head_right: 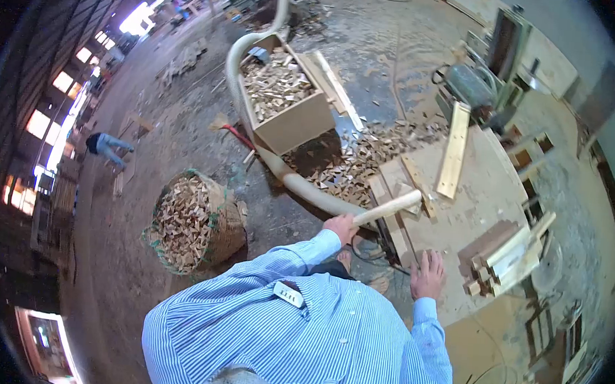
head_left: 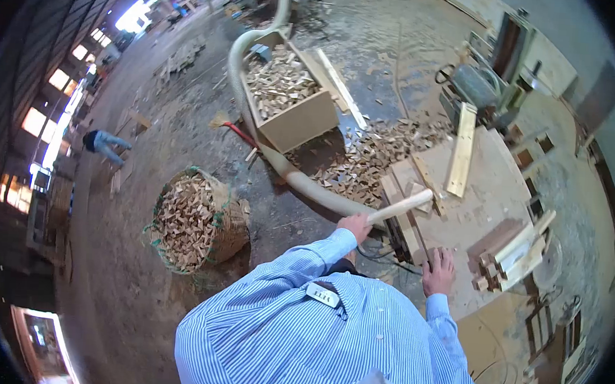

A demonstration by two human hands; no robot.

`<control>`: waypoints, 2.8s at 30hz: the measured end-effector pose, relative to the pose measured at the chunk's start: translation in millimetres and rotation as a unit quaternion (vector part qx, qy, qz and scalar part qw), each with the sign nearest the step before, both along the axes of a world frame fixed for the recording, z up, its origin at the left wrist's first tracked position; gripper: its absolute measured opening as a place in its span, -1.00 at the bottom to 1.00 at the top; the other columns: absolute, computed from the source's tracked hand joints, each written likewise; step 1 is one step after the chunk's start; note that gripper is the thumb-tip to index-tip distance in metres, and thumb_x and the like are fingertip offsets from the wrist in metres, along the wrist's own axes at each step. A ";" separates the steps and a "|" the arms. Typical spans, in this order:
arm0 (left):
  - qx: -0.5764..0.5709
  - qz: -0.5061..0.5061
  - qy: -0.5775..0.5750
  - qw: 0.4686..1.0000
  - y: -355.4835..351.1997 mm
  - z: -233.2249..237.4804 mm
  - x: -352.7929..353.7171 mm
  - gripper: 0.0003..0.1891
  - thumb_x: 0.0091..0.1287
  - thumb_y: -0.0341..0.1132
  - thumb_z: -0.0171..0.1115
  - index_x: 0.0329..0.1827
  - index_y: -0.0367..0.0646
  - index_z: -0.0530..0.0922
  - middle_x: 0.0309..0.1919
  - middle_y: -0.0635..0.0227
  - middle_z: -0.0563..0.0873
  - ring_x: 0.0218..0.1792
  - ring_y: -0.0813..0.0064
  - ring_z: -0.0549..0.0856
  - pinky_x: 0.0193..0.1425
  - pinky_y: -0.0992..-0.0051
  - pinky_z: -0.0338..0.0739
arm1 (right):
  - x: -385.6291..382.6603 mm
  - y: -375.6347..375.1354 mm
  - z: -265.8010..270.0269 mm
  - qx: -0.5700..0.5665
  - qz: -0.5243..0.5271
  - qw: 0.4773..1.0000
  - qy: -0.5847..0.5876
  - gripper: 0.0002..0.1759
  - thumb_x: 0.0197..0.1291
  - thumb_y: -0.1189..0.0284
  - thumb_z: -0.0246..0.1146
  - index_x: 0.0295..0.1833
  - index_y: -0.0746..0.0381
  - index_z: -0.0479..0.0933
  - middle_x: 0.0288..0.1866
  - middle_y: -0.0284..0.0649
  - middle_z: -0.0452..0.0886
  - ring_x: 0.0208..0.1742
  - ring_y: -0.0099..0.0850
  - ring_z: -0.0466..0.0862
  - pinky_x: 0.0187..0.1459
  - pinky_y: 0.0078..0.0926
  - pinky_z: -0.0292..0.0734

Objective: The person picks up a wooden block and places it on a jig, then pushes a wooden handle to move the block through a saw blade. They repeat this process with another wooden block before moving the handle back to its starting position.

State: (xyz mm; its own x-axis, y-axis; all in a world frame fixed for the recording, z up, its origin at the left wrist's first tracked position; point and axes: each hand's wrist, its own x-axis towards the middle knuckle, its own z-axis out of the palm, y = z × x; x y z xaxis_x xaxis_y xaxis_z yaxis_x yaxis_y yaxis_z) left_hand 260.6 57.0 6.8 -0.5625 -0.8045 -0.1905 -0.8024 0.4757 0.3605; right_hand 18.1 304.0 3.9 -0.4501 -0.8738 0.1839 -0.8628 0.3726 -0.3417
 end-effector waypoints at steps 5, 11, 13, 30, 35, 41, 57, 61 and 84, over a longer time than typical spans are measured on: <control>-0.012 0.010 -0.070 0.997 -0.9 -10.3 -8.4 -0.71 0.43 -0.05 0.21 -0.04 -0.09 0.55 -0.29 -0.01 0.77 -0.17 -0.14 0.78 -0.08 -0.10 0.65 | -5.1 7.0 -2.2 -0.054 -0.010 0.998 -0.030 -0.42 0.21 0.20 0.42 0.33 0.14 0.56 0.43 -0.10 0.48 0.52 -0.04 0.39 0.44 -0.02 0.31; -0.040 0.009 -0.134 0.990 1.0 -14.2 -15.9 -0.61 0.48 0.09 0.17 -0.09 -0.09 0.60 -0.24 0.04 0.80 -0.17 -0.09 0.80 -0.08 -0.07 0.68 | -10.8 15.5 -7.1 -0.100 -0.016 0.995 -0.015 -0.47 0.20 0.20 0.41 0.26 0.12 0.57 0.34 -0.13 0.53 0.48 -0.12 0.44 0.38 -0.10 0.37; -0.033 -0.005 -0.110 0.993 1.6 -13.3 -13.7 -0.64 0.44 0.01 0.27 0.03 -0.08 0.55 -0.16 0.00 0.78 -0.12 -0.13 0.78 0.00 -0.07 0.66 | -11.3 16.1 -9.7 -0.113 -0.019 0.993 -0.017 -0.49 0.19 0.23 0.39 0.25 0.13 0.56 0.35 -0.14 0.52 0.48 -0.12 0.44 0.40 -0.10 0.35; -0.045 -0.008 -0.084 0.995 2.1 -18.1 -12.6 -0.59 0.44 -0.03 0.27 0.17 -0.10 0.47 -0.11 -0.11 0.76 -0.08 -0.25 0.73 0.04 -0.10 0.62 | -13.4 18.9 -12.3 -0.151 -0.015 0.988 -0.042 -0.59 0.23 0.27 0.35 0.16 0.16 0.58 0.31 -0.18 0.53 0.46 -0.16 0.43 0.44 -0.12 0.31; -0.050 -0.005 -0.061 0.997 4.0 -16.5 -11.7 -0.62 0.43 -0.03 0.29 0.04 -0.12 0.46 -0.16 -0.09 0.75 -0.13 -0.24 0.74 -0.01 -0.11 0.62 | -13.5 18.0 -13.3 -0.141 -0.024 0.989 -0.042 -0.58 0.21 0.29 0.38 0.17 0.16 0.61 0.32 -0.14 0.55 0.47 -0.12 0.45 0.42 -0.08 0.34; -0.043 0.028 -0.076 0.996 5.6 -14.3 -12.0 -0.66 0.42 -0.07 0.30 0.01 -0.11 0.48 -0.13 -0.06 0.73 -0.11 -0.20 0.74 -0.04 -0.11 0.62 | -13.2 13.5 -9.6 -0.136 -0.022 0.990 -0.035 -0.60 0.23 0.30 0.36 0.17 0.17 0.61 0.31 -0.14 0.56 0.45 -0.15 0.47 0.40 -0.10 0.35; -0.047 0.045 -0.037 0.997 11.1 -1.6 -12.8 -0.68 0.41 -0.09 0.32 -0.03 -0.10 0.48 -0.12 -0.02 0.75 -0.09 -0.14 0.74 -0.01 -0.08 0.62 | -9.7 5.5 -7.0 -0.096 -0.015 0.994 -0.041 -0.56 0.24 0.26 0.39 0.21 0.13 0.63 0.35 -0.12 0.55 0.46 -0.11 0.46 0.43 -0.08 0.31; -0.056 0.039 -0.034 0.997 8.7 -7.8 -10.6 -0.69 0.40 -0.10 0.32 -0.02 -0.10 0.48 -0.13 0.02 0.74 -0.09 -0.13 0.74 -0.01 -0.07 0.63 | -9.0 5.1 -3.1 -0.081 -0.018 0.996 -0.042 -0.55 0.25 0.26 0.38 0.23 0.13 0.62 0.37 -0.11 0.54 0.46 -0.10 0.46 0.45 -0.06 0.30; 0.272 0.089 0.027 0.958 -2.5 -57.1 197.5 -0.39 0.39 0.27 0.26 -0.10 -0.24 0.66 -0.22 -0.07 0.77 -0.16 0.01 0.77 -0.08 0.18 0.60 | 18.2 -27.6 4.2 0.022 -0.073 0.997 0.013 -0.36 0.31 0.06 0.36 0.42 0.10 0.49 0.48 -0.07 0.42 0.55 -0.03 0.34 0.51 -0.02 0.22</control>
State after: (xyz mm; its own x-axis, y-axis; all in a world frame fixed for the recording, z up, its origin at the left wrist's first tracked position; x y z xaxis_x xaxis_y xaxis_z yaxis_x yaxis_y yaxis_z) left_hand 458.1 54.5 -50.3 -0.4472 -0.6785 -0.5828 -0.8263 0.0640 0.5596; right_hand 36.3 276.5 8.1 -0.5686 -0.8069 0.1598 -0.8067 0.5090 -0.3002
